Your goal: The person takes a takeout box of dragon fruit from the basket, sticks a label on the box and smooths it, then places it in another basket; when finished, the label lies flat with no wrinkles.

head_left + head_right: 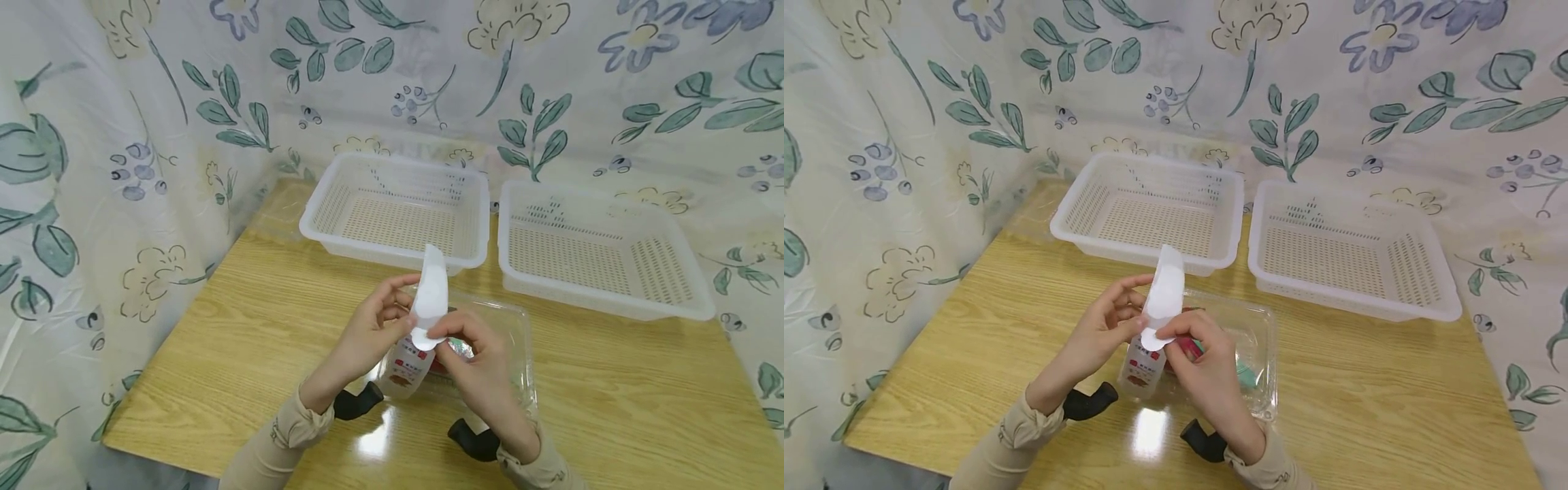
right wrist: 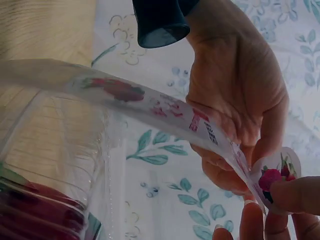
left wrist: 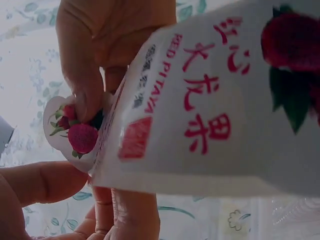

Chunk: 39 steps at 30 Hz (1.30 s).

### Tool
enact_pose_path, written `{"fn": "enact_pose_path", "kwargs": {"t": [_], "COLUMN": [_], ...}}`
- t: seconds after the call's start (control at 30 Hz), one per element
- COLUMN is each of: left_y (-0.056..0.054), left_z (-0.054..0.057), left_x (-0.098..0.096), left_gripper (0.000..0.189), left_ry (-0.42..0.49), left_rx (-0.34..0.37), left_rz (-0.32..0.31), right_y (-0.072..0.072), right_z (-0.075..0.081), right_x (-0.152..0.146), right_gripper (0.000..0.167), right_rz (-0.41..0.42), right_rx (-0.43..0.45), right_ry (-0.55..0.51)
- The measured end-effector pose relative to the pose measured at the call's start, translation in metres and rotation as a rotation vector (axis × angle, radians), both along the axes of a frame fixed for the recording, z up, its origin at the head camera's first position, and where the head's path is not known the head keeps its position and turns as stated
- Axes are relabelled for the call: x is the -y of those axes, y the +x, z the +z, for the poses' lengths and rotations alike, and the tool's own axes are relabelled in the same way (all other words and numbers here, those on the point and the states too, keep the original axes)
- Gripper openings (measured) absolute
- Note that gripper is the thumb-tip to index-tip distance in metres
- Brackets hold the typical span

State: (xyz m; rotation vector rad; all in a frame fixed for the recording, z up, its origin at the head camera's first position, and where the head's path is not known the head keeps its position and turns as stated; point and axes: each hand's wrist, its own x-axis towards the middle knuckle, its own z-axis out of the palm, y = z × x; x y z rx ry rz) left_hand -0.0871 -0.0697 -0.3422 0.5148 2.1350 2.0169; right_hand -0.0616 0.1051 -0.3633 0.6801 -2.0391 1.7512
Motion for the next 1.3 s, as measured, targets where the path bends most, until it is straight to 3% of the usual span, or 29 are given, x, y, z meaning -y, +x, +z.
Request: {"fn": "enact_pose_path", "kwargs": {"t": [0.23,0.43,0.57,0.73,0.83,1.03,1.3], "left_y": [-0.003,-0.007,-0.011,-0.015,-0.019,-0.032,-0.049], "left_z": [-0.004,-0.006,-0.009,-0.016,-0.022,-0.042,-0.074], "left_x": [0.005,0.010,0.018,0.037,0.052,0.083,0.098], "left_gripper": [0.054,0.054,0.055,0.054,0.055,0.058,0.059], "left_ry": [-0.017,0.030,0.043,-0.008,-0.073,-0.192,-0.323], "left_rx": [-0.007,0.074,0.118,0.133,0.145,0.195,0.262], "left_rz": [0.042,0.105,0.188,0.263,0.265,0.268,0.341], "right_y": [0.002,0.004,0.005,0.007,0.007,0.006,0.006], "right_z": [-0.003,-0.004,-0.004,-0.004,-0.007,-0.011,-0.015], "right_x": [0.003,0.002,0.001,-0.003,-0.007,-0.019,-0.031], "right_gripper": [0.020,0.028,0.032,0.030,0.030,0.029,0.030], "right_rz": [0.057,0.086,0.094,0.144,0.165,0.129,0.083], "right_rx": [-0.007,-0.038,-0.125,-0.100,-0.065,-0.014,0.036], "right_ry": [0.035,0.030,-0.024,-0.131,-0.145,-0.126,-0.095]}}
